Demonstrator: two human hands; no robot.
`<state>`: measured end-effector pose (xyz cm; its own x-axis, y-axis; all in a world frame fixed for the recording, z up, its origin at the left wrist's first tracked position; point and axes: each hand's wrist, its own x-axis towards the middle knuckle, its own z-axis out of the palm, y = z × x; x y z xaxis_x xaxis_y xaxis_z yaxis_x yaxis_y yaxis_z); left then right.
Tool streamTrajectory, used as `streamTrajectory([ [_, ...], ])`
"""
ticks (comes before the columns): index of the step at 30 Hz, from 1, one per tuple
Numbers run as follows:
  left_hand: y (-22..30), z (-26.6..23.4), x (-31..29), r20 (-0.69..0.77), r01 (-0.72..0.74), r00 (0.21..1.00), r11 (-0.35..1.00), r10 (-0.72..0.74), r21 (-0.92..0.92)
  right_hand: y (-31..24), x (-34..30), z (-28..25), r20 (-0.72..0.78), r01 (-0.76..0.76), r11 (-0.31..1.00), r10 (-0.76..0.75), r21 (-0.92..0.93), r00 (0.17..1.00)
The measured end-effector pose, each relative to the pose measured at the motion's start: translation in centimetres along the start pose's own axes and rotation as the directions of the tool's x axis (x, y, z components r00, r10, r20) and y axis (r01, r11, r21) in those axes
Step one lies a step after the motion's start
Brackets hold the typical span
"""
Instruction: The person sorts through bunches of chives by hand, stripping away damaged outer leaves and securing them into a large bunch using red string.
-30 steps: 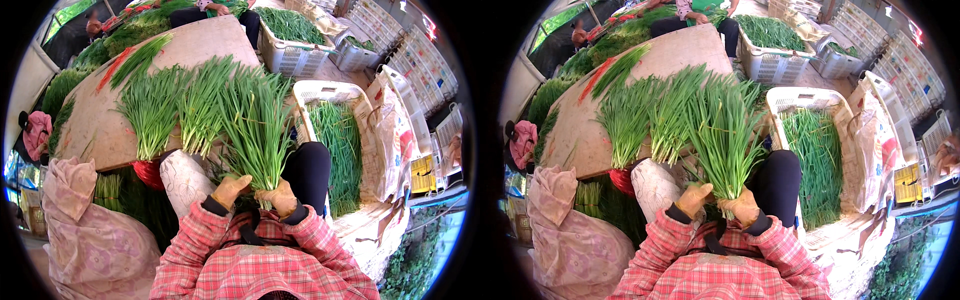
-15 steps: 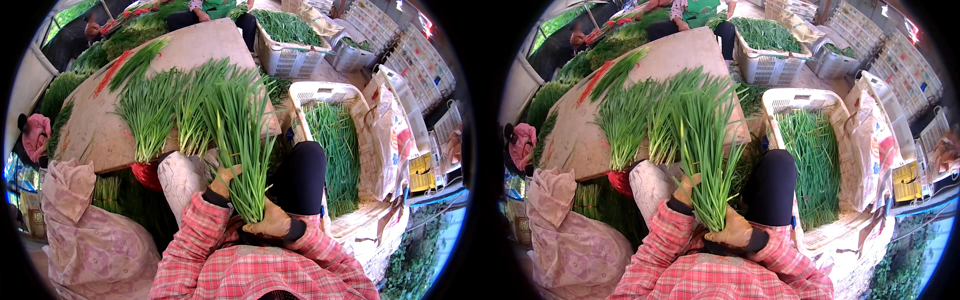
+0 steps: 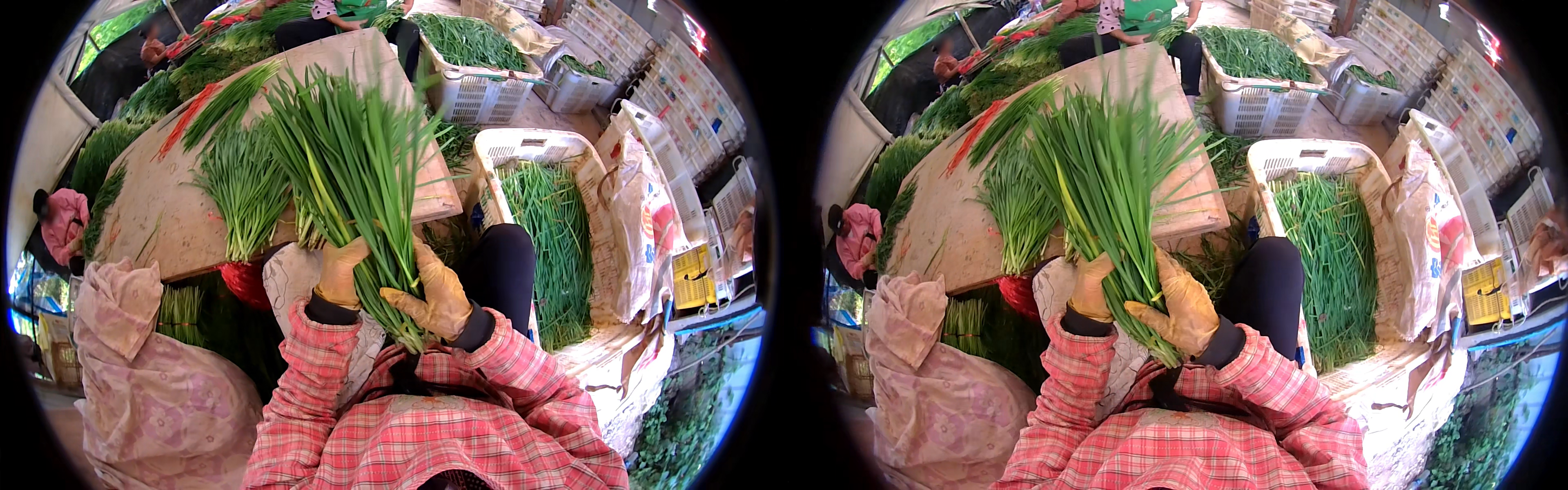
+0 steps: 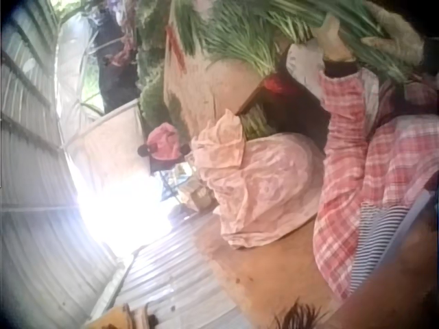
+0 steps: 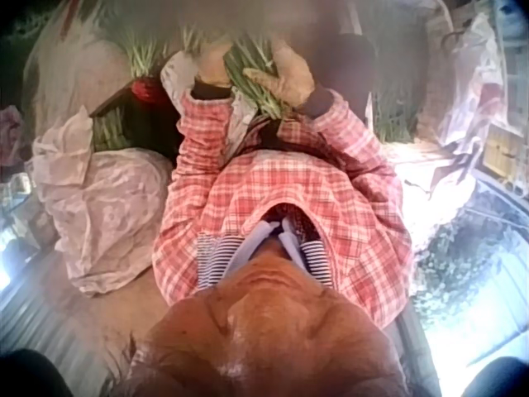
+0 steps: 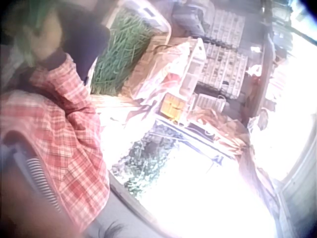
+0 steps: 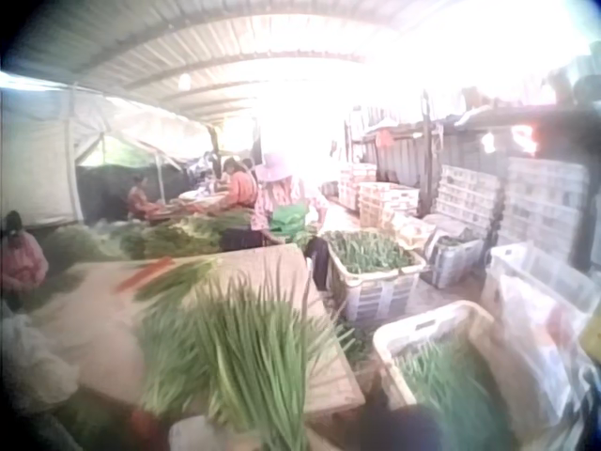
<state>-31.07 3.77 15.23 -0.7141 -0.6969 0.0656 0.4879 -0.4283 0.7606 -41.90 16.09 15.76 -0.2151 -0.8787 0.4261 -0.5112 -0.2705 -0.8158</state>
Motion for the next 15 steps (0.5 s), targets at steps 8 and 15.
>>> streamTrajectory([
  [8, 3.4, 4.5, 3.2, 0.343, -0.53, 0.836, 0.472, 0.427, 0.704, 1.3, 5.0, -3.9, 0.039, -0.044, 0.986, 0.038, 0.163, 0.999],
  [15, 3.6, 4.3, 11.2, 0.505, -0.585, 0.788, 0.686, 0.352, 0.434, 3.9, 12.4, -8.6, 0.043, 0.03, 0.963, -0.043, 0.269, 0.998],
])
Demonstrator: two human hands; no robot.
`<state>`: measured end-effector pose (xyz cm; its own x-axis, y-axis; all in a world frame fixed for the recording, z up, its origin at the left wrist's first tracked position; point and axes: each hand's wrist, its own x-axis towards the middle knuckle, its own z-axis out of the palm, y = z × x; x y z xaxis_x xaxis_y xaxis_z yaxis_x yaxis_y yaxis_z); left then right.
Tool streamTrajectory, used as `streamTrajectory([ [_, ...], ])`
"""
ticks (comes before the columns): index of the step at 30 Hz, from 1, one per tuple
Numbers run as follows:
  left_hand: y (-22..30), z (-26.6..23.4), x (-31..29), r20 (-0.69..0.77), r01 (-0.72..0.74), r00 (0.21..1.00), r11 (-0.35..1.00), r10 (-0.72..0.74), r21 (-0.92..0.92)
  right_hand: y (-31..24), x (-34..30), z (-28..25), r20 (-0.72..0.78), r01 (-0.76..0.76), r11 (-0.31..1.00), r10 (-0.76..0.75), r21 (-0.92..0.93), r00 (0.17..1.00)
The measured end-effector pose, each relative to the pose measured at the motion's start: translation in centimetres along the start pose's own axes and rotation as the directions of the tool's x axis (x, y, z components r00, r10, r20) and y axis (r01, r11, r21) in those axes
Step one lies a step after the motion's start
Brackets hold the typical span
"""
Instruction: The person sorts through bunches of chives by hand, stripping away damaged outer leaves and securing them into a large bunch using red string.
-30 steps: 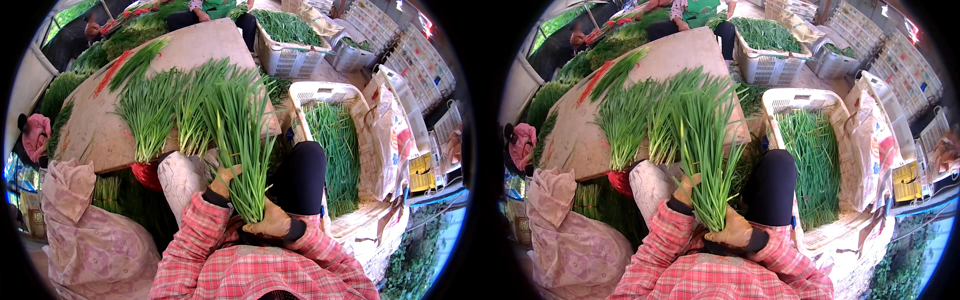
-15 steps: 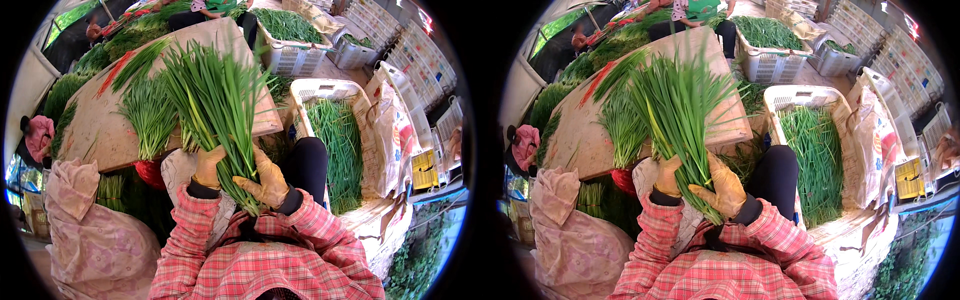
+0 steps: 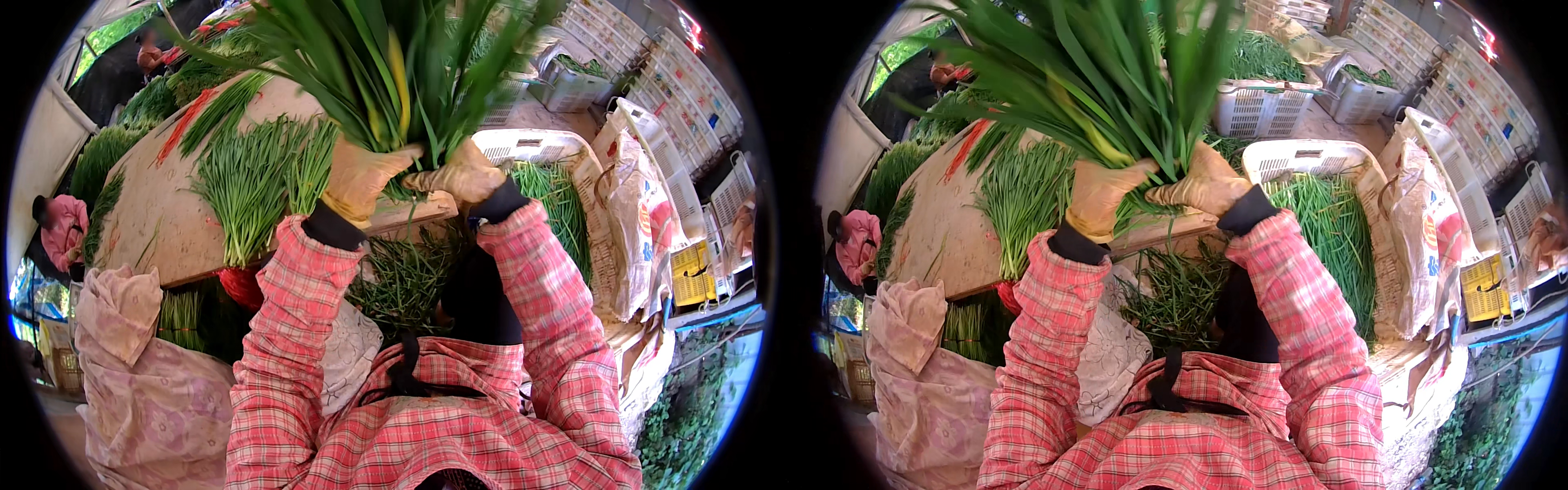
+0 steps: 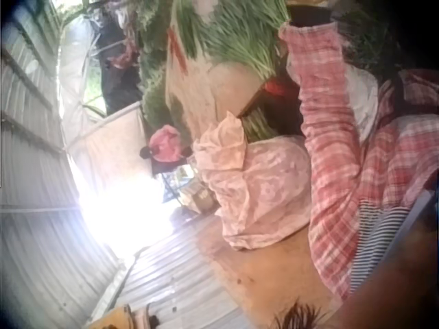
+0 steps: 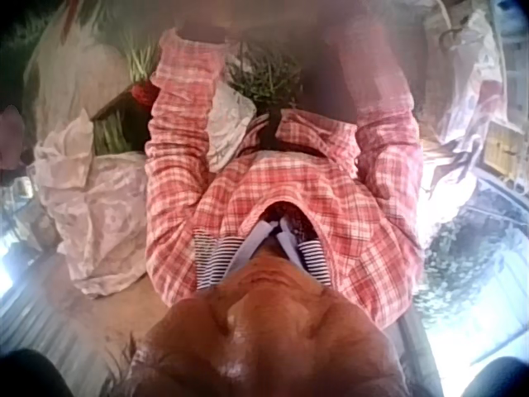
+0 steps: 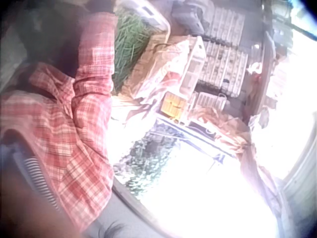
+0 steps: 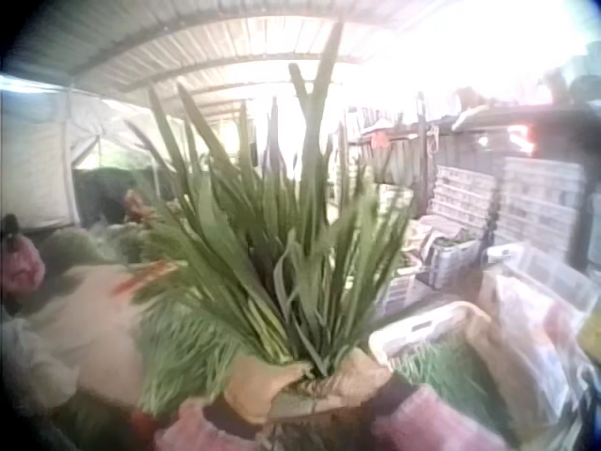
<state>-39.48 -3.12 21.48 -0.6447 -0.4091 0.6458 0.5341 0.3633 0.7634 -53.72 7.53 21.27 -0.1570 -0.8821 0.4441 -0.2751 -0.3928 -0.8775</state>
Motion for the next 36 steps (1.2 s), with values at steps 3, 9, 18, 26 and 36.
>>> streamTrajectory([
  [3, -0.8, -0.2, 0.2, 0.052, 0.281, 0.958, 0.96, -0.281, 0.0, 0.7, 0.7, -0.4, 0.059, -0.158, 0.96, 0.176, -0.232, 0.983],
  [9, 2.5, -0.7, 4.0, 0.238, 0.295, 0.925, 0.955, -0.295, 0.034, 1.4, 2.2, -0.2, 0.077, 0.08, 0.748, -0.173, 0.659, 0.982],
  [18, 4.7, 0.1, 6.9, 0.136, 0.212, 0.966, 0.974, -0.221, 0.076, -3.2, 5.4, -1.2, 0.29, 0.171, 0.874, -0.036, -0.455, 0.956],
  [26, 4.6, 0.3, 8.1, -0.065, 0.147, 0.988, 0.977, -0.139, 0.157, -2.9, 5.7, -0.9, 0.094, 0.034, 0.939, -0.002, -0.342, 0.996],
  [36, 5.7, -1.4, 8.7, 0.165, 0.255, 0.953, 0.967, -0.255, 0.026, -3.5, 4.1, 1.5, 0.039, 0.016, 0.763, 0.012, -0.647, 0.999],
])
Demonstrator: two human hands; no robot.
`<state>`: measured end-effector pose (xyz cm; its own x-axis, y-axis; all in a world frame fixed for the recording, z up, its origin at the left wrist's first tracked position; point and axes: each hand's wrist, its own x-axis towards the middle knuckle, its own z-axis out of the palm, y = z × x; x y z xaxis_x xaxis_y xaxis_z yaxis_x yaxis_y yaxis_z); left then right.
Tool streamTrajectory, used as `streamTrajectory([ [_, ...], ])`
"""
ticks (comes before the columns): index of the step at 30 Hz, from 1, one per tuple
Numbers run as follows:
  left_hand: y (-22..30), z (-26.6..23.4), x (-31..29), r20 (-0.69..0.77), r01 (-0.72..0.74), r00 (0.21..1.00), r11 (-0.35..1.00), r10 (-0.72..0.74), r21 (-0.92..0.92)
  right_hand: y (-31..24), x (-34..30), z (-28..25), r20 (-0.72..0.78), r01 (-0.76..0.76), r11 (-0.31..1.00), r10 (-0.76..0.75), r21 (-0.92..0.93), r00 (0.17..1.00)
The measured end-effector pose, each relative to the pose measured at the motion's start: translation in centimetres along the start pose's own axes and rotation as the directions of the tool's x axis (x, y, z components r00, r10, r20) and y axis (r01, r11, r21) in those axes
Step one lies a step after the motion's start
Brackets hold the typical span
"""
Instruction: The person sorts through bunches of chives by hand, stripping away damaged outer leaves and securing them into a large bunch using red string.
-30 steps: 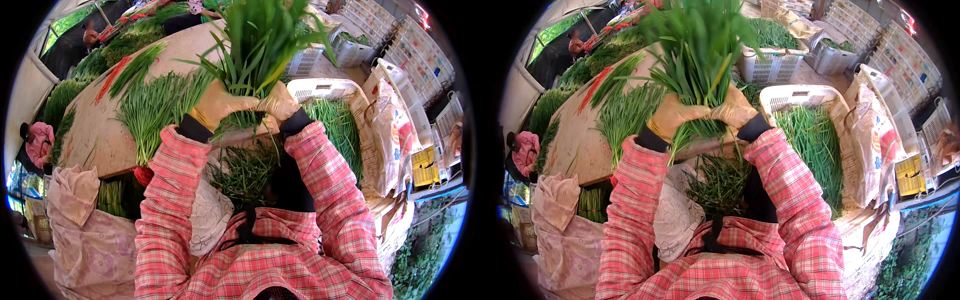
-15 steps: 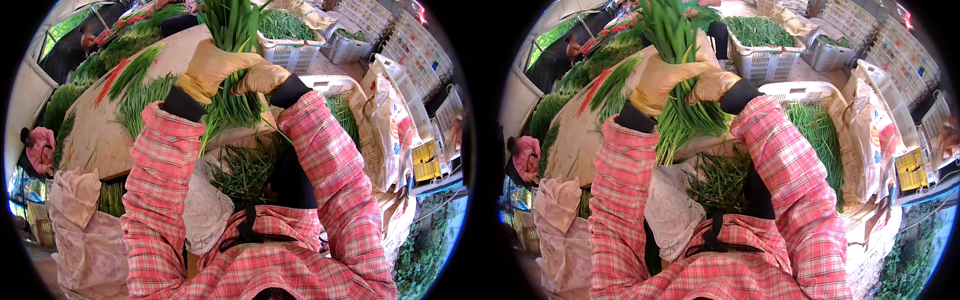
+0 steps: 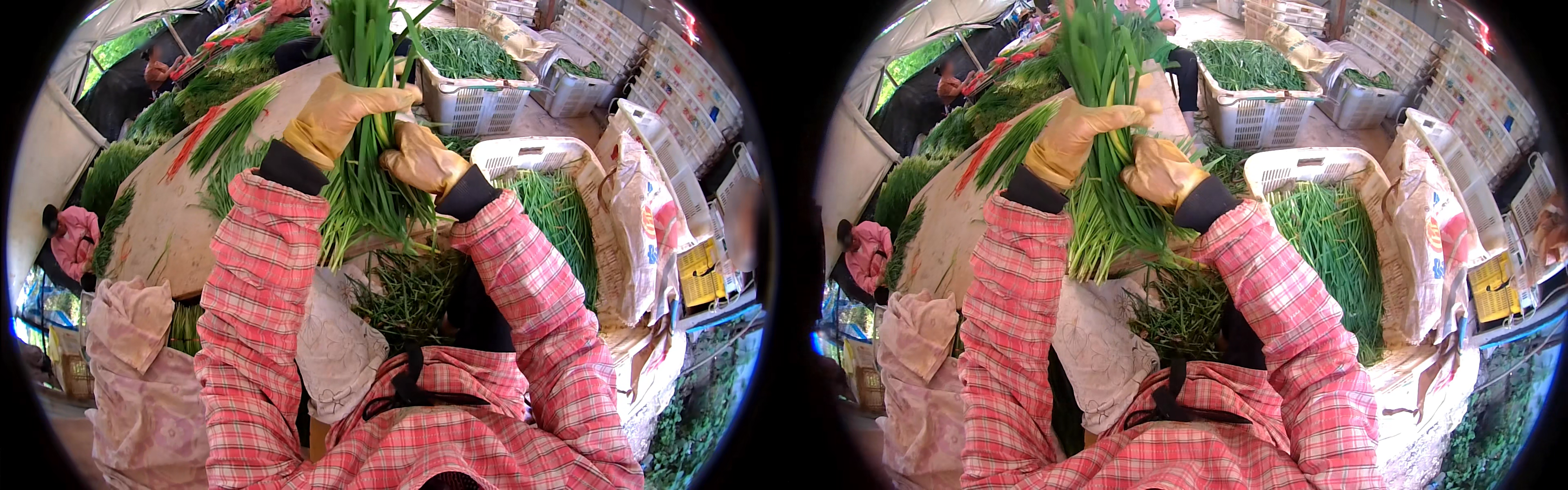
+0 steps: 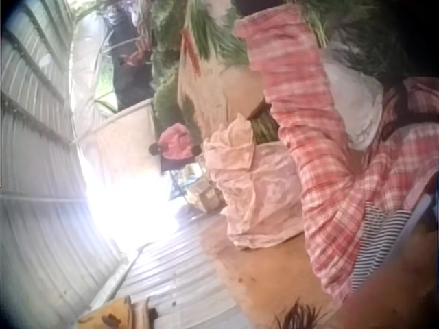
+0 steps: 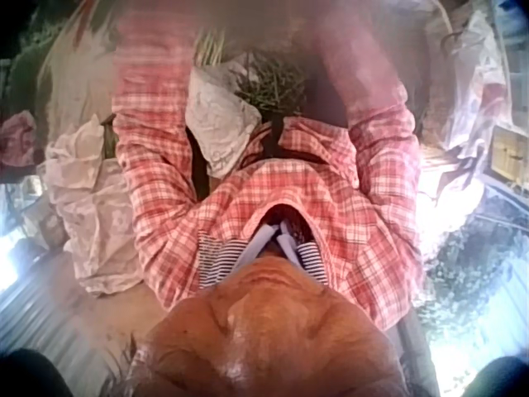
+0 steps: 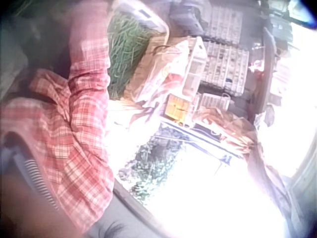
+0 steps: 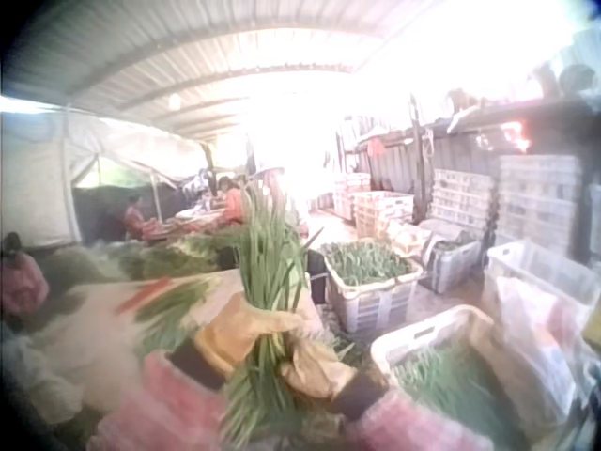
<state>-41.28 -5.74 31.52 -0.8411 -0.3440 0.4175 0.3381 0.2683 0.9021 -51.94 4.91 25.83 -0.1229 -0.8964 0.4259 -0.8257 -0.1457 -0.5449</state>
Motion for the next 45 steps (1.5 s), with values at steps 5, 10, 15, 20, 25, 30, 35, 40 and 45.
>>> streamTrajectory([
  [5, 0.4, -2.5, -2.9, 0.056, -0.213, 0.975, 0.842, 0.214, 0.496, 0.0, -1.7, 1.3, -0.091, -0.022, 0.936, 0.057, 0.351, 0.994],
  [10, 1.6, -5.6, -7.6, -0.489, 0.078, 0.857, 0.979, -0.162, -0.188, 1.2, -7.8, 3.7, -0.278, 0.144, 0.951, -0.066, 0.273, 0.958],
  [15, -1.4, -6.9, -15.3, -0.613, -0.102, 0.743, 0.861, -0.267, -0.499, 0.5, -9.5, 9.5, -0.363, 0.103, 0.869, 0.092, 0.484, 0.927],
  [20, -5.6, -8.2, -23.7, -0.738, -0.24, 0.545, 0.769, -0.398, -0.593, -0.1, -11.1, 11.3, -0.109, -0.058, 0.457, 0.331, 0.888, 0.937],
  [25, -8.4, -7.1, -28.1, -0.738, -0.3, 0.5, 0.708, -0.453, -0.639, -0.2, -13.0, 12.4, -0.048, -0.138, 0.607, 0.28, 0.783, 0.959],
  [30, -8.3, -5.0, -29.9, -0.782, -0.335, 0.435, 0.726, -0.446, -0.601, -2.3, -13.2, 13.0, 0.064, 0.113, 0.992, -0.117, 0.056, 0.991],
  [35, -6.6, -2.8, -28.7, -0.801, -0.314, 0.39, 0.752, -0.454, -0.58, -3.8, -12.1, 16.8, -0.042, 0.241, 0.968, -0.238, 0.073, 0.97],
  [40, -6.0, -4.3, -31.7, -0.817, -0.408, 0.384, 0.715, -0.429, -0.568, -4.1, -12.1, 14.9, 0.13, -0.274, 0.335, 0.394, 0.902, 0.91],
  [45, -7.3, -5.8, -34.3, -0.863, -0.438, 0.207, 0.745, -0.461, -0.503, 3.6, -14.3, 8.4, -0.013, -0.155, 0.195, 0.659, 0.968, 0.752],
])
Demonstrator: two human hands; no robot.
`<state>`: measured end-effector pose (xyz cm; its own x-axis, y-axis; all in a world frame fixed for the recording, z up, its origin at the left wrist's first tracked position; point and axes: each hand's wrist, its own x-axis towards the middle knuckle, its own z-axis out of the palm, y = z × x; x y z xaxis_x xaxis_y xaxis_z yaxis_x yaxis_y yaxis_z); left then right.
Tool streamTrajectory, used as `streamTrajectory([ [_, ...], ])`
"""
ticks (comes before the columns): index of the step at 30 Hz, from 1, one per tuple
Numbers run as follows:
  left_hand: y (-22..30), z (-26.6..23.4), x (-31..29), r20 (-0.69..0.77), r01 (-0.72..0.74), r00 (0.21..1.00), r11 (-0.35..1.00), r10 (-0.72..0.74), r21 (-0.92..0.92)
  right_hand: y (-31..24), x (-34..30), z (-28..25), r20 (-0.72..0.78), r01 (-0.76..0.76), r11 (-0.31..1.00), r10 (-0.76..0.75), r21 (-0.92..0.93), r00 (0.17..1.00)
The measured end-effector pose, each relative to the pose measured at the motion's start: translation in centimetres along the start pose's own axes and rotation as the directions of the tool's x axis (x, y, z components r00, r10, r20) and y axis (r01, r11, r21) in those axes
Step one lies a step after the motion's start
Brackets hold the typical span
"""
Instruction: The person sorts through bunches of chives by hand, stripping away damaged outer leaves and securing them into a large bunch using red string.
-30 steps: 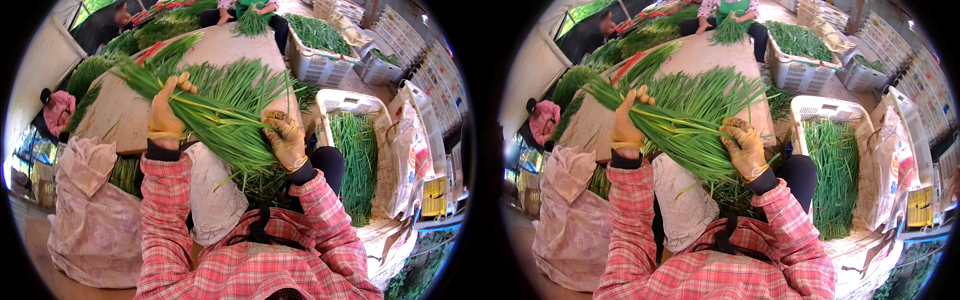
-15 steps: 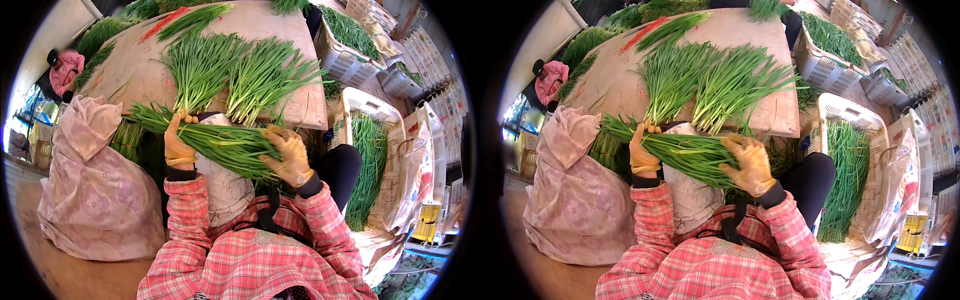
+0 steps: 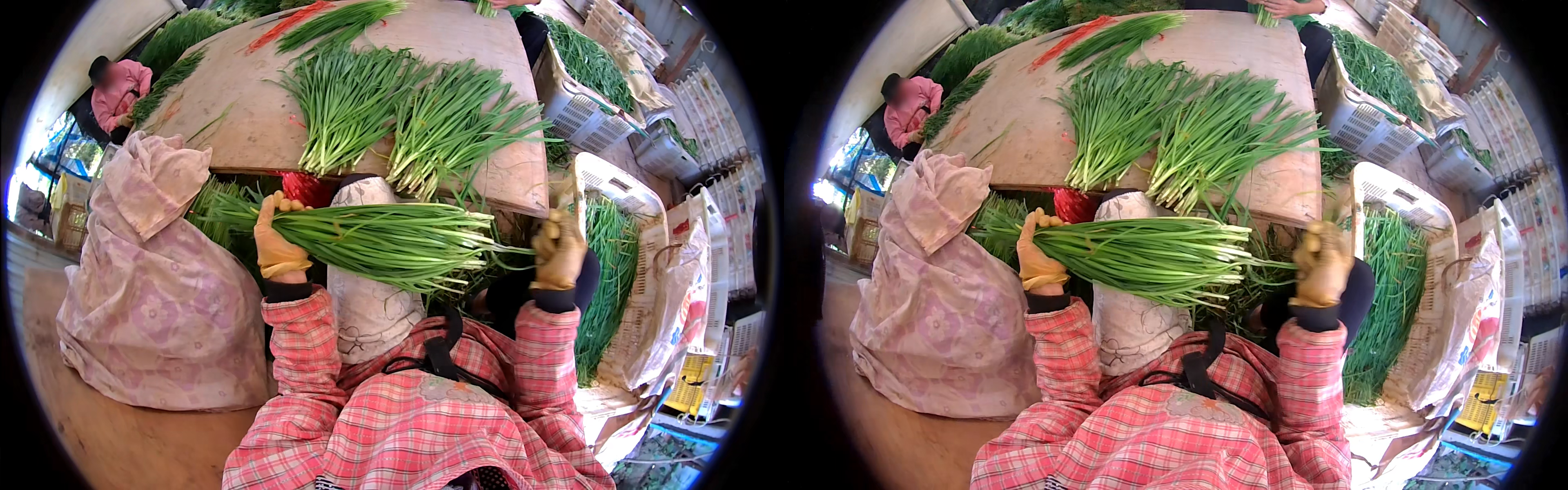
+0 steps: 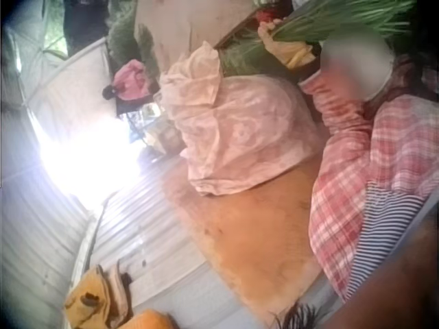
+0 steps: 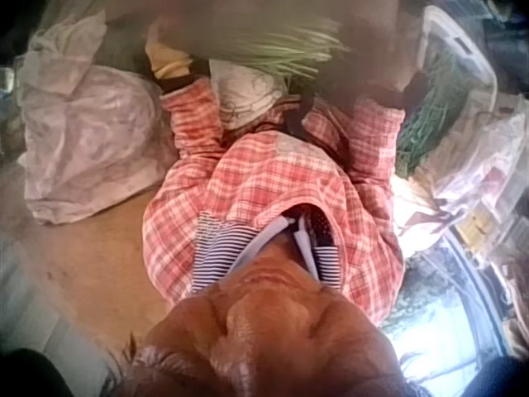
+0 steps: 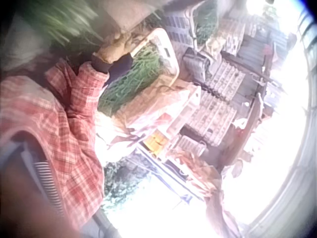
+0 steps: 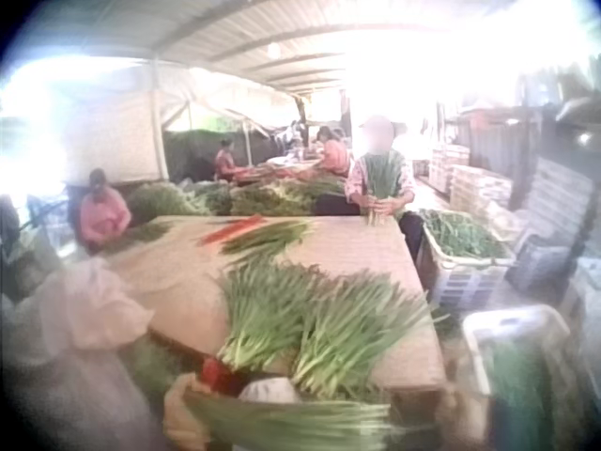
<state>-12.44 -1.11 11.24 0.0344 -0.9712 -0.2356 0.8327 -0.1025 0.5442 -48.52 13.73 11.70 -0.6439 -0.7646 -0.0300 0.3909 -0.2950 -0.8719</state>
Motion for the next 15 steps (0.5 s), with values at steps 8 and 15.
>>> streamTrajectory([
  [8, -0.5, -2.0, 0.8, -0.013, -0.048, 0.999, 0.999, 0.048, -0.001, 2.9, -0.3, -3.2, 0.538, 0.55, -0.003, -0.214, -0.835, 0.815],
  [15, -0.2, -0.8, 0.1, -0.002, -0.047, 0.999, 0.998, 0.047, 0.039, 4.5, -3.6, 10.7, 0.822, 0.845, 0.047, -0.207, -0.532, 0.53],
])
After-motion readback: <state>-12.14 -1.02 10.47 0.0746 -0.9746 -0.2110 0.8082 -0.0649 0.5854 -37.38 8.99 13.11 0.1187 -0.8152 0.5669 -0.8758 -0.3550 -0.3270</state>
